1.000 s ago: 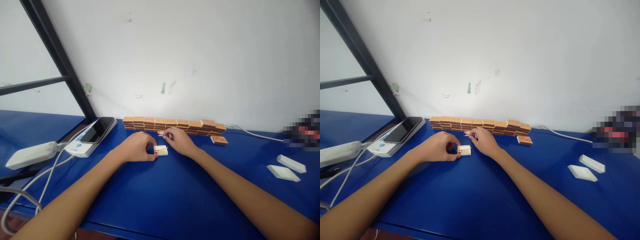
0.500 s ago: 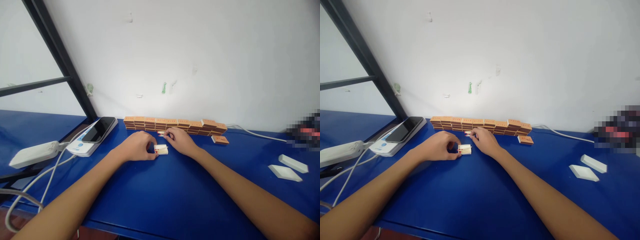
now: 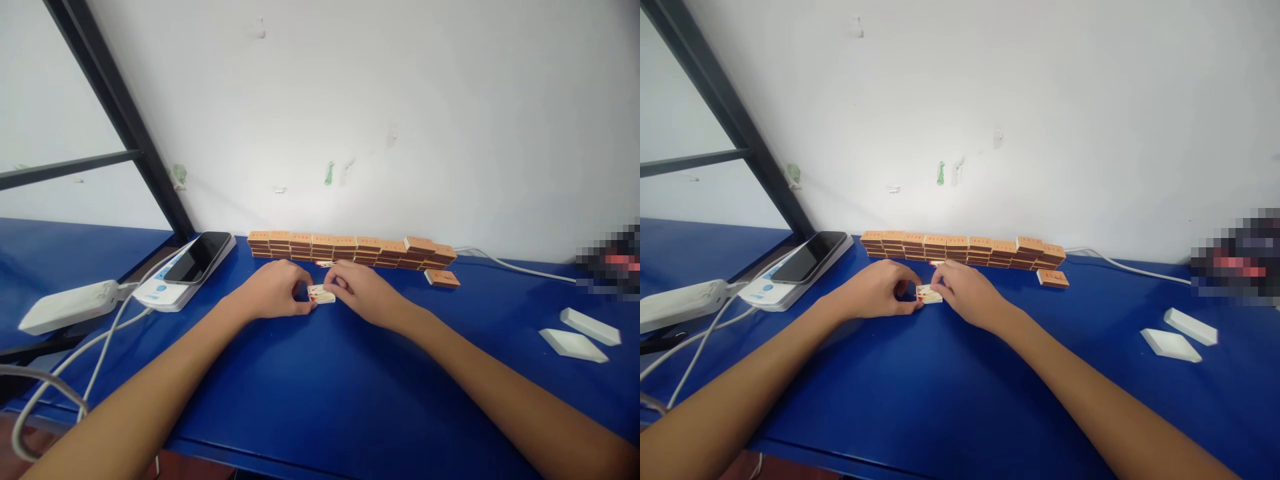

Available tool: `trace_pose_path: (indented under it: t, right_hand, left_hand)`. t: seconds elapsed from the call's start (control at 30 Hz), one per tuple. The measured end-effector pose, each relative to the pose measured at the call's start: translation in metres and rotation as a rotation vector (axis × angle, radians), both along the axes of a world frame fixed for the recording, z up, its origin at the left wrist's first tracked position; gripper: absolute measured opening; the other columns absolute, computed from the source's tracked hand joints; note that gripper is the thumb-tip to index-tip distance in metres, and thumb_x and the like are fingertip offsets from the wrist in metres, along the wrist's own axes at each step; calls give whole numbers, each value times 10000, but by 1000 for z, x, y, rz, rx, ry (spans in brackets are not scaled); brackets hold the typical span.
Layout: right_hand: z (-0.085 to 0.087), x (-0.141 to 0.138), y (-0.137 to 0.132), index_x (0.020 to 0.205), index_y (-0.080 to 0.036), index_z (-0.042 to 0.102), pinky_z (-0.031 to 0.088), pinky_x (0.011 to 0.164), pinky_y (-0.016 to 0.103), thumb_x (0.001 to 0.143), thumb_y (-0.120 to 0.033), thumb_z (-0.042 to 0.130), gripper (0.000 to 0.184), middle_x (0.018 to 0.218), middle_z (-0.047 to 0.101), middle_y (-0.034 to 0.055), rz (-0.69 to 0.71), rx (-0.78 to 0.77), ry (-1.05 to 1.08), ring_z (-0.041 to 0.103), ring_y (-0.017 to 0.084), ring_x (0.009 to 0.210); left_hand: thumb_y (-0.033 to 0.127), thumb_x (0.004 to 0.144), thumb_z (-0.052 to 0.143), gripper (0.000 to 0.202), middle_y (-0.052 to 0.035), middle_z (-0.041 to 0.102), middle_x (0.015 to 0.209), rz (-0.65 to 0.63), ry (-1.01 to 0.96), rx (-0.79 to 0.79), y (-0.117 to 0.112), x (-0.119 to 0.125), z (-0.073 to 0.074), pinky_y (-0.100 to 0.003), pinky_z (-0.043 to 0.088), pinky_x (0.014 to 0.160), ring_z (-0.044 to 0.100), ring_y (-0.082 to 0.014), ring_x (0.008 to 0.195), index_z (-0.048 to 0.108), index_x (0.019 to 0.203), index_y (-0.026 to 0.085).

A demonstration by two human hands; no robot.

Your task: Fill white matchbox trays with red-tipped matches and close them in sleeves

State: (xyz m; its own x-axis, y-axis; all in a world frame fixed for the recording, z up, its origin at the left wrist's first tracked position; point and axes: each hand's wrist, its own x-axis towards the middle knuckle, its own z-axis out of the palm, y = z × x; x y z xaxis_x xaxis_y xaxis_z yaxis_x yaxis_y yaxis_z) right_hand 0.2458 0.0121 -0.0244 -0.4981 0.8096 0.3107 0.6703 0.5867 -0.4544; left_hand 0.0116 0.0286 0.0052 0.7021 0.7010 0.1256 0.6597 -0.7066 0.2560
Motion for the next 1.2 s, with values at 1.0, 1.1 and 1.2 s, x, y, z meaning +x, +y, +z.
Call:
trace_pose_path:
  t: [1.0, 1.1, 1.2]
  right_hand:
    - [-16, 30, 20, 921, -213, 632, 389, 670, 303, 1013, -244, 564, 118, 858, 605, 31, -142, 72, -25, 537, 177, 726]
    - [-17, 25, 19, 919, -214, 632, 395, 683, 305, 1006, -231, 569, 109, 851, 609, 29, -135, 63, -43, 542, 177, 730]
    - [-14, 26, 20, 909, -212, 630, 386, 683, 306, 993, -217, 586, 95, 850, 616, 30, -146, 60, -57, 544, 178, 738]
  left_hand:
    - [411, 821, 770, 285, -16, 741, 803, -39, -7, 20, -2, 0, -2, -302, 406, 607, 641, -176, 688, 798, 1019, 209]
    - [405, 819, 771, 273, -17, 735, 790, -48, -7, 33, -2, 0, -2, -299, 405, 607, 637, -175, 683, 794, 1003, 204]
    - [408, 815, 770, 275, -15, 726, 770, -45, -10, 28, -2, 0, -1, -293, 402, 605, 631, -174, 671, 793, 1001, 207]
